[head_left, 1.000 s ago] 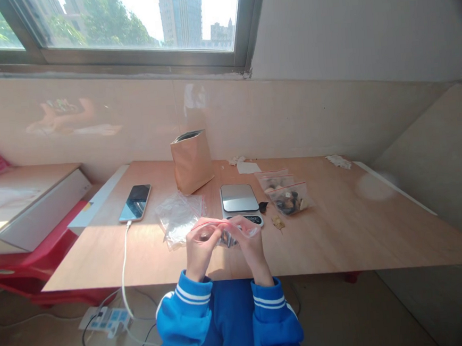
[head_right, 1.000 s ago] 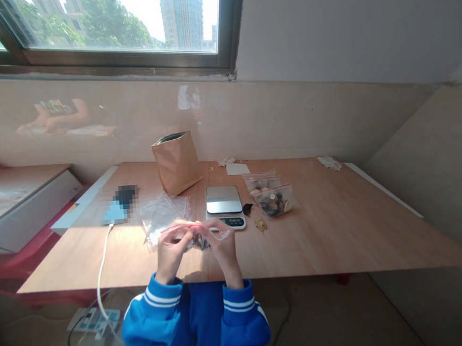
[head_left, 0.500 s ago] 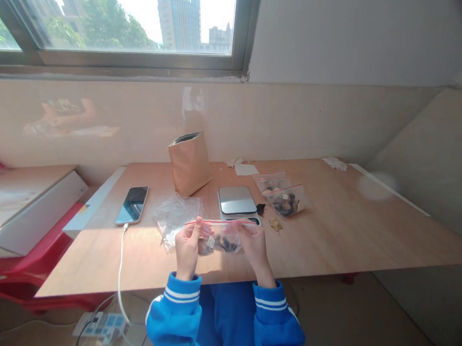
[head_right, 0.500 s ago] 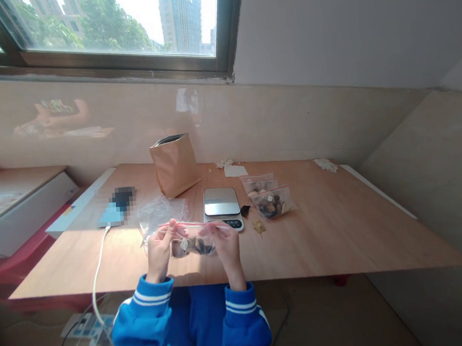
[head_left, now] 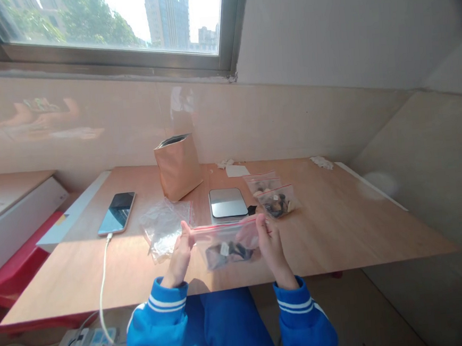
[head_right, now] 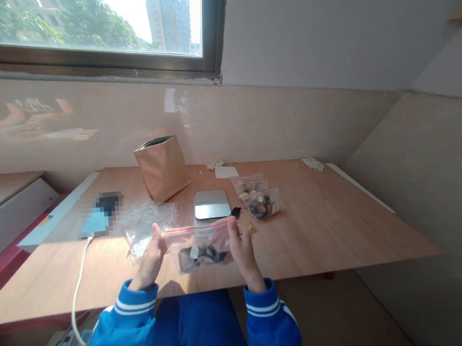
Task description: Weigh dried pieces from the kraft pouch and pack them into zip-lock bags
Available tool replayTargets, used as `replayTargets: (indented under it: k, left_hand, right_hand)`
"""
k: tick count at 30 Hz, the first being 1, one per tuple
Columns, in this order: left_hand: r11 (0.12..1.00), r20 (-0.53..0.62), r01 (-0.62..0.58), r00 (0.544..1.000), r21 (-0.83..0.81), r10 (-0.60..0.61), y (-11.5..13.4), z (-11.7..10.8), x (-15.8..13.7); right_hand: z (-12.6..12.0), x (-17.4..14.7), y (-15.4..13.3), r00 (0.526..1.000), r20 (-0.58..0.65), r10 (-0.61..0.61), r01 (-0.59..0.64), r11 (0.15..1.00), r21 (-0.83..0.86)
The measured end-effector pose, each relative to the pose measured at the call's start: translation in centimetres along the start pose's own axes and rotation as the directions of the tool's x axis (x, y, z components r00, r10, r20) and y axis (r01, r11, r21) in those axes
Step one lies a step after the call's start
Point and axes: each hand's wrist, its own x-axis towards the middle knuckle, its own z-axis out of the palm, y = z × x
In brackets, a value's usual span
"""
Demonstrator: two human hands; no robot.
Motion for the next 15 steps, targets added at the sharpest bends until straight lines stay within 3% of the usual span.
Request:
replayTargets:
  k: [2,3,5,7,8,9,12,13,15]
  left_hand:
    - [0.999,0.075,0.021,0.997,-0.027,-0.019,0.7,-0.4,0.8]
    - [1.0,0.055,-0.018,0.998,-0.008,0.018,1.1,-0.8,1.5]
    - [0.989,-0.067,-0.123,0.989,0.087,0.129,1.6,-1.5,3.1]
    - [0.96,-0.213,-0.189,0.949,0.207,0.232,1.6,-2.4,5.1]
    - [0.941,-0.276,-0.203,0.92,0.271,0.278,1.5,-2.9,6.1]
    - [0.924,-0.326,-0.194,0.895,0.331,0.305,1.3,-3.3,7.2]
    - [0.888,-0.427,-0.106,0.847,0.447,0.316,0.9,-4.6,10.1]
    - [0.877,-0.439,-0.08,0.842,0.473,0.313,0.8,-4.9,11.0]
    - [0.854,-0.45,-0.024,0.842,0.519,0.297,0.5,-5.6,12.7]
  right_hand:
    - [-3.1,2.0,-0.9,0.989,-0.15,0.017,-0.021,1.0,-0.019]
    - [-5.0,3.2,-1.2,0.976,-0.219,-0.006,-0.004,0.999,-0.046]
    - [-9.1,6.1,-1.3,0.937,-0.329,-0.114,0.056,0.982,-0.179]
    - [-13.0,9.0,-0.4,0.881,-0.414,-0.229,0.07,0.929,-0.365]
    - [-14.6,10.3,0.4,0.851,-0.447,-0.275,0.043,0.885,-0.463]
    - [-15.8,11.3,1.3,0.853,-0.449,-0.266,-0.032,0.831,-0.555]
    - [-17.4,12.3,4.1,0.835,-0.445,-0.324,-0.197,0.578,-0.792]
    - [-17.3,12.0,4.8,0.82,-0.416,-0.393,-0.186,0.504,-0.843]
    - [-16.3,10.7,5.9,0.805,-0.276,-0.525,-0.049,0.404,-0.913]
